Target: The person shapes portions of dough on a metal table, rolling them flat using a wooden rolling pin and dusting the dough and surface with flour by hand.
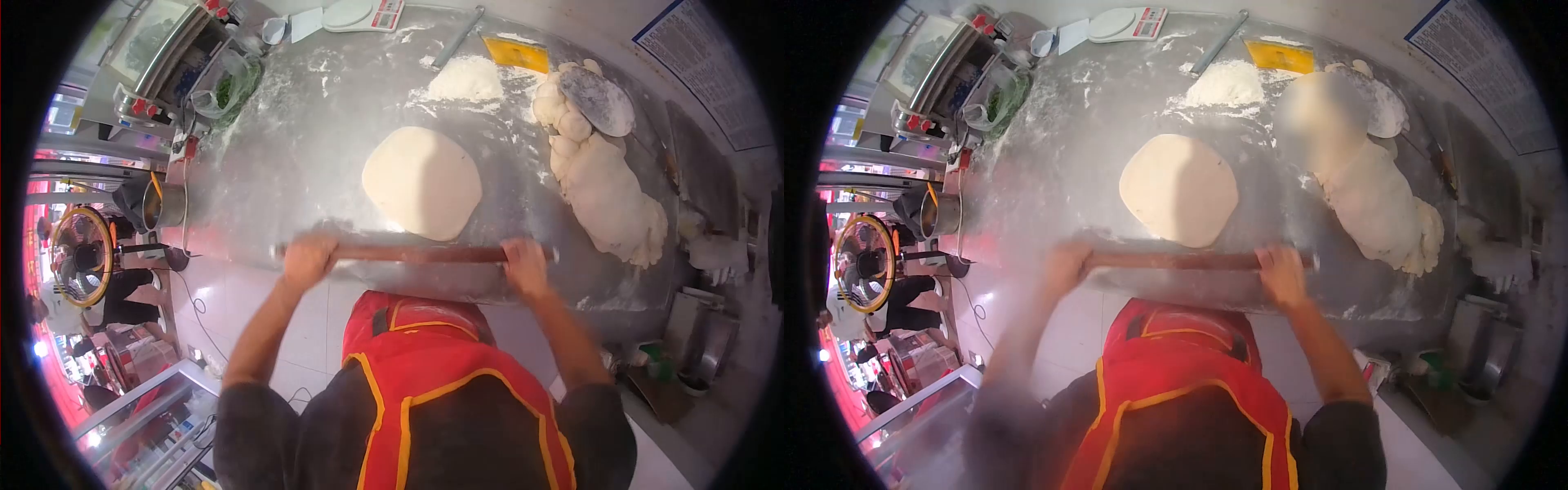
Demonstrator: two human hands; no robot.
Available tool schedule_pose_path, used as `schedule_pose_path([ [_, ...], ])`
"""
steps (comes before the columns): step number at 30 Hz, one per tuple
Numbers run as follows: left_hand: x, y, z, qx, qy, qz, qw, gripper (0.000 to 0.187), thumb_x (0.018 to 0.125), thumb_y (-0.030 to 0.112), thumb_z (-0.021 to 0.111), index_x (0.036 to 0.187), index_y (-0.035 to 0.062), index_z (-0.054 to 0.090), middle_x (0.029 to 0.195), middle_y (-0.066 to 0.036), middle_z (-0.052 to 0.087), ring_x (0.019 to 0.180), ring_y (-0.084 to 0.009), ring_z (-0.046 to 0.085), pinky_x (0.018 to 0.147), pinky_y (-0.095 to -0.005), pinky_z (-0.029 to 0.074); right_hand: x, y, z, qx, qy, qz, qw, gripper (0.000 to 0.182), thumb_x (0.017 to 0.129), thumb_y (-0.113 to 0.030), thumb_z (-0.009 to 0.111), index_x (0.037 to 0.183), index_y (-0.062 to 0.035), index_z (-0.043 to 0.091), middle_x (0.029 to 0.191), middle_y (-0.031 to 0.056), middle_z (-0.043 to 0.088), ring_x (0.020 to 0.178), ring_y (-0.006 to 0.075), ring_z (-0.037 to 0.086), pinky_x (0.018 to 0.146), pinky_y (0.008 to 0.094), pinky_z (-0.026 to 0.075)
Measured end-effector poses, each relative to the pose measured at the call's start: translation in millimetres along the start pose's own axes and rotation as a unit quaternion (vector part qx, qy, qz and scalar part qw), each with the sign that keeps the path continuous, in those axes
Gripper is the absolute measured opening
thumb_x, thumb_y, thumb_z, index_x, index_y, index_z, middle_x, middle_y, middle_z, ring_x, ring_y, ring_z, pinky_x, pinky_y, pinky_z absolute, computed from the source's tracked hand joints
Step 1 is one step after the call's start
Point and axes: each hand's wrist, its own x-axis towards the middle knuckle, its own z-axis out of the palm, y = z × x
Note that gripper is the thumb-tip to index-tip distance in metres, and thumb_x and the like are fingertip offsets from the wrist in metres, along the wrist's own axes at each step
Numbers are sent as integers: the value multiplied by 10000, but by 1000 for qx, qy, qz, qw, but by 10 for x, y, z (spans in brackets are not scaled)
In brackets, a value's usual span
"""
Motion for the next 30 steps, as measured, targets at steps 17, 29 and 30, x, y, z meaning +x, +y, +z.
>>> schedule_pose_path([
  [17, 3064, 1637, 207, -2, 170, 234, 957, 573, 962, 432, 478, 1387, 50, 448, 1527, -147, 336, 1443, -295, 251, 1171, -494, 187, -697, -177, 55, 34, 137, 249, 958, 573, 814, -140, 714, 1343, -62, 508, 1157, 144, 538, 1051, 339, 524, 918, 455, 418],
  [29, 2226, 793, 234, -16, 139, 298, 944, 609, 906, 324, 563, 1393, -14, 424, 1475, -181, 389, 1409, -349, 294, 1163, -499, 200, -774, -1440, 514, 96, 140, 227, 959, 607, 837, -152, 700, 1390, -48, 473, 1194, 149, 553, 1083, 330, 537, 934, 433, 426],
  [30, 2009, 636, 179, -35, 101, 277, 955, 619, 897, 314, 572, 1403, -5, 413, 1482, -181, 381, 1413, -351, 287, 1164, -502, 201, -768, -1563, 567, 79, 138, 220, 963, 604, 839, -157, 701, 1389, -51, 475, 1201, 151, 554, 1085, 330, 538, 930, 428, 433],
])
